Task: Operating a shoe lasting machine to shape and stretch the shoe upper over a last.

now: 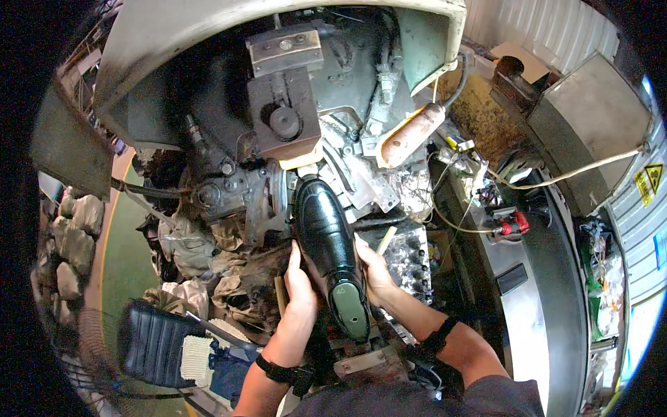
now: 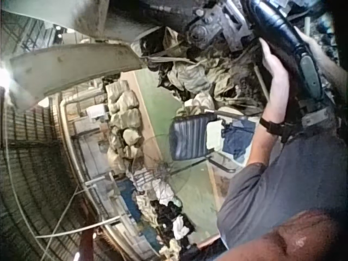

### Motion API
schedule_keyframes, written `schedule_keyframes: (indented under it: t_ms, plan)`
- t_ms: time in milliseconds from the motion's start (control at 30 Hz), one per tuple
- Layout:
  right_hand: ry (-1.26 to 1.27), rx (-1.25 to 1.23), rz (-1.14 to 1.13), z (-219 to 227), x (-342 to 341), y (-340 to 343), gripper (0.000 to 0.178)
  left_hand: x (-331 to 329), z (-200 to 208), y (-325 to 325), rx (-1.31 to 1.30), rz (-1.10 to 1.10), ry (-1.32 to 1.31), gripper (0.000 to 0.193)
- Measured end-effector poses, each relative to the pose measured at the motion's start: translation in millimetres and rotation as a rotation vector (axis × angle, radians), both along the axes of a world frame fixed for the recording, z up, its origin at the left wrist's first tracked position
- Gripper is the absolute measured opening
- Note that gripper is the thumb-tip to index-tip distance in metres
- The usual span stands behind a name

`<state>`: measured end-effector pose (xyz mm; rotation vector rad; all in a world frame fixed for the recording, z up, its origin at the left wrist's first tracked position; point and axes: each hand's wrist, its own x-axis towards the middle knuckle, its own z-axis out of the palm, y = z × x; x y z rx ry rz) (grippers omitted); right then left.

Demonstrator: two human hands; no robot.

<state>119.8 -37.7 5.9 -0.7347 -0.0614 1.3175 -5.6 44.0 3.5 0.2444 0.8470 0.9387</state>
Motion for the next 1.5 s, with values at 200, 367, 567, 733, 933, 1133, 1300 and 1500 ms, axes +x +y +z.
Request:
schedule_keyframes:
  t_ms: [200,367,567,733,933,1133,1300,1500]
  plan:
    - [-0.083,0.082,-0.069,-14,2,0,0.047,0,-1,0,0.015,-0.029,-0.008,0.052]
    - [-0.078,0.056,-0.13,-16,4,-1,0.043,-2,1,0,0.101,-0.007,0.076,0.046]
    - [-0.293,-0.213,-0.029,0,25,-43,0.048,-115,-100,34,1.05,0.313,0.972,0.04]
    - [-0.347,-0.249,-0.065,2,26,-60,0.041,-203,-219,37,0.977,0.026,1.023,0.057]
    - [-0.439,-0.301,-0.04,15,19,-58,0.044,-208,-216,33,0.762,0.231,1.114,0.058]
    - [-0.552,-0.299,-0.093,14,26,-77,0.079,-202,-148,20,0.736,0.309,1.172,0.049]
    - [-1.173,-0.31,0.034,4,46,-93,0.063,-112,-57,-12,0.937,0.086,0.587,0.038]
    - [-1.568,-0.411,0.071,3,60,-112,0.051,-52,27,-57,0.988,-0.183,0.219,0.048]
